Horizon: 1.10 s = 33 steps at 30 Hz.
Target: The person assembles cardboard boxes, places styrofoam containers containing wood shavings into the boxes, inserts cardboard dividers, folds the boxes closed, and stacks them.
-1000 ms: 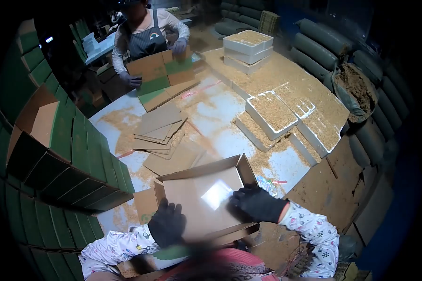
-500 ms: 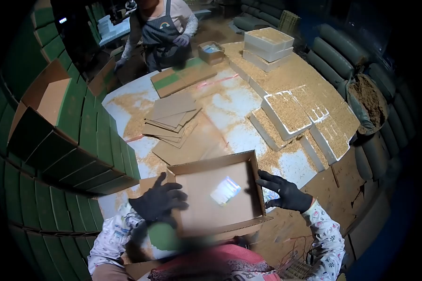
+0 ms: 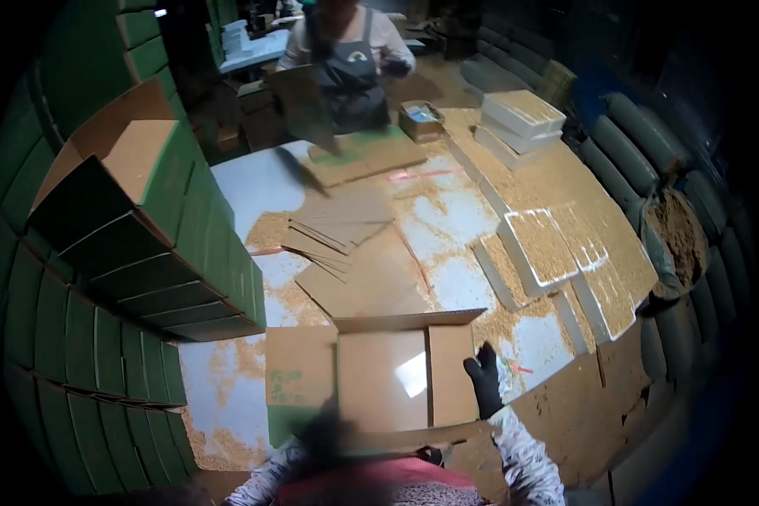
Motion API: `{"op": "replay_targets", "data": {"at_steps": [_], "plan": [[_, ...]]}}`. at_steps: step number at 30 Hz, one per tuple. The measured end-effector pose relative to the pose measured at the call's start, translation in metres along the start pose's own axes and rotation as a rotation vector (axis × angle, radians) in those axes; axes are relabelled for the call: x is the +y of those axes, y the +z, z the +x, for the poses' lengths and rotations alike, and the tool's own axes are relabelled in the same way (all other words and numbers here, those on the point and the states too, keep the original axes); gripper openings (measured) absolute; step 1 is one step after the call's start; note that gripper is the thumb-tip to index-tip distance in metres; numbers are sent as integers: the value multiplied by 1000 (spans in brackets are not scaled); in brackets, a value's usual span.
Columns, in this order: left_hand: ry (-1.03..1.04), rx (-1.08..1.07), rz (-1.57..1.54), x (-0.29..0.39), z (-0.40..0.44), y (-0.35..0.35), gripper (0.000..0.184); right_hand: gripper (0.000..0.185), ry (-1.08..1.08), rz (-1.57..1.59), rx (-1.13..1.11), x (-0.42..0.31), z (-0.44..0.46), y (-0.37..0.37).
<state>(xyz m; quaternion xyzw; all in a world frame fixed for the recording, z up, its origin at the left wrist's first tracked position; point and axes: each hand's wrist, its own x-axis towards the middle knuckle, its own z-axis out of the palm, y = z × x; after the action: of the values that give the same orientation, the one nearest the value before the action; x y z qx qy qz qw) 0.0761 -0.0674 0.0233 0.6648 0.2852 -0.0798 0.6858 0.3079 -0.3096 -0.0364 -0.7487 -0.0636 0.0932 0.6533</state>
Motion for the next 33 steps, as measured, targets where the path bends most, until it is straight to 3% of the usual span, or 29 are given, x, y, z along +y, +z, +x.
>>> {"op": "replay_targets", "data": {"at_steps": [1, 2, 3, 5, 6, 8, 11, 12, 13, 15, 17, 19, 20, 24, 27, 28, 29, 30, 31, 32, 33], "plan": [[5, -71, -174, -6, -8, -2, 91, 69, 302, 223, -160, -6, -2, -5], [-1, -128, -319, -8, -14, -3, 89, 67, 402, 349, -108, -35, -17, 6], [14, -160, -434, -6, -19, -4, 87, 59, 464, 523, -204, -65, -28, 16], [96, -165, -594, 8, -20, -6, 82, 58, 452, 534, -442, -105, -32, 24], [148, -162, -659, 17, -20, -10, 80, 47, 436, 473, -519, -125, -33, 28], [308, -129, -742, 43, -22, -24, 76, 57, 504, 515, -517, -126, -22, 36], [744, 34, -737, 95, -41, -85, 70, 58, 539, 642, -636, -163, 2, 63], [950, 152, -689, 119, -50, -117, 67, 58, 542, 749, -719, -183, 13, 77], [1331, 445, -395, 141, -51, -159, 56, 59, 537, 847, -808, -204, 25, 92], [1468, 1022, -336, 190, -83, -239, 47, 59, 535, 1057, -999, -248, 49, 125], [1442, 1528, -265, 226, -115, -319, 43, 60, 538, 1248, -1177, -284, 76, 163], [1277, 1649, -152, 237, -124, -390, 43, 64, 488, 1368, -1277, -316, 106, 208], [1169, 1634, -94, 234, -122, -417, 43, 62, 370, 1257, -1351, -332, 121, 236], [902, 1451, 65, 211, -102, -455, 43, 60, -808, 563, -1142, -361, 172, 366], [868, 1375, 108, 205, -94, -455, 43, 45, -600, 302, -1041, -432, 110, 411], [862, 1359, 119, 203, -92, -454, 43, 35, -978, 23, -575, -446, 99, 429], [853, 1341, 132, 200, -92, -452, 42, 25, -1602, -94, 39, -460, 80, 428], [853, 1327, 141, 198, -92, -452, 42, 35, -1376, 195, -381, -453, 86, 450], [848, 1319, 148, 197, -91, -453, 42, 31, -966, 389, -749, -447, 68, 452], [845, 1314, 154, 195, -90, -454, 42, 31, -1323, 358, -466, -437, 73, 468], [842, 1310, 154, 195, -89, -455, 42, 30, -1326, 419, -447, -430, 80, 477]]}}
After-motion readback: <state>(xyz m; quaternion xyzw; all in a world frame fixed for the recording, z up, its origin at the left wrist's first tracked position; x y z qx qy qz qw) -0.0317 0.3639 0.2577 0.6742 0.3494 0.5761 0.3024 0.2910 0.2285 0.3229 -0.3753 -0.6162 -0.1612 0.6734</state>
